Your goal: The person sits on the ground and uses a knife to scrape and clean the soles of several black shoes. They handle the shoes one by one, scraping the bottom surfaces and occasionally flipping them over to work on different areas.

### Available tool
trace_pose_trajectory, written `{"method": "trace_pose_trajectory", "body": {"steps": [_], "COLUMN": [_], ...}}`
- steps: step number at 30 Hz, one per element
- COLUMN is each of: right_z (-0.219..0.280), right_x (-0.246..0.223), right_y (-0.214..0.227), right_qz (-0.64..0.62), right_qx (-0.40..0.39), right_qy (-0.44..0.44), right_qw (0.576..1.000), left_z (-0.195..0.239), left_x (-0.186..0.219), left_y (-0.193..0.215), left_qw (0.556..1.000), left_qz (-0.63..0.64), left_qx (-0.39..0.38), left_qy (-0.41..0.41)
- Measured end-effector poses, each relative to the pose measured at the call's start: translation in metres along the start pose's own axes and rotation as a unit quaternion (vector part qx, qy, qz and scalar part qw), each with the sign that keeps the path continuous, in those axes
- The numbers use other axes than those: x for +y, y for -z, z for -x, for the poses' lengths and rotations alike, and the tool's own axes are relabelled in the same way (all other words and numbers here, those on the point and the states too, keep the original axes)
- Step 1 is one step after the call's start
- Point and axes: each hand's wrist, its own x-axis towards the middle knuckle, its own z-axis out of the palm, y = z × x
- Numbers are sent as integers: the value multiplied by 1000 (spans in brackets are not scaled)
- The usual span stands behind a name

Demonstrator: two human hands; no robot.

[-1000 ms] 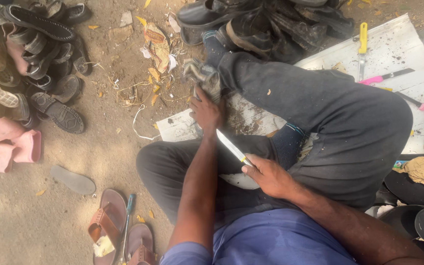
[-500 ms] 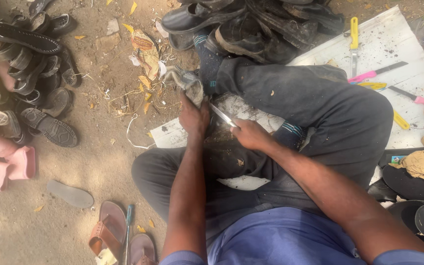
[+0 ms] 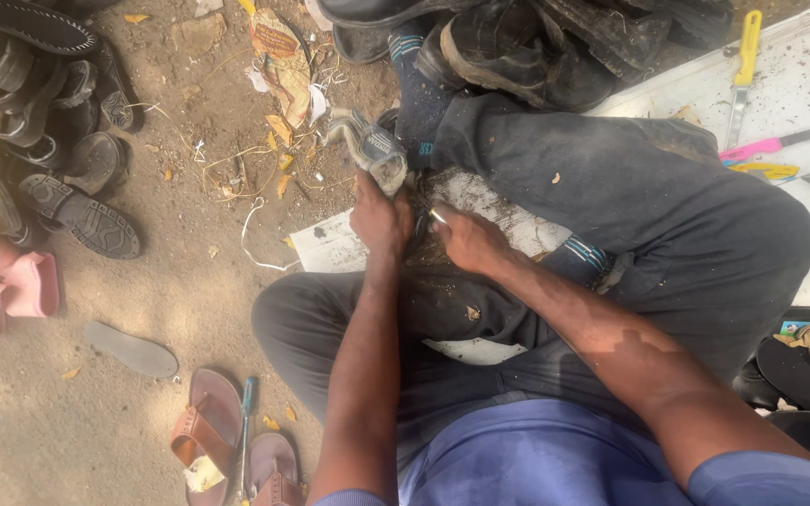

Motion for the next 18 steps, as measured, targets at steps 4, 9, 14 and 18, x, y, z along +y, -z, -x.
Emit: {"method": "trace_pose_trajectory", "body": {"steps": [4, 9, 14, 18], "right_z": [24, -12, 48, 41], "right_x": [21, 30, 27, 34], "right_y": [12, 0, -15, -18], "right_qz": [-24, -33, -50, -46], "right_qx": [-53, -138, -58, -62], "right_qy": [-26, -73, 13, 4], "right_qw": [998, 987, 997, 997], "left_z": [-6, -14, -22, -22], "left_x": [-1, -17, -36, -43], "left_y": [8, 3, 5, 9], "left_qw": [999, 996, 1000, 996], "left_qz": [21, -22, 3, 68], "left_qx": [-24, -70, -29, -48], "left_qy": [32, 44, -13, 12]}}
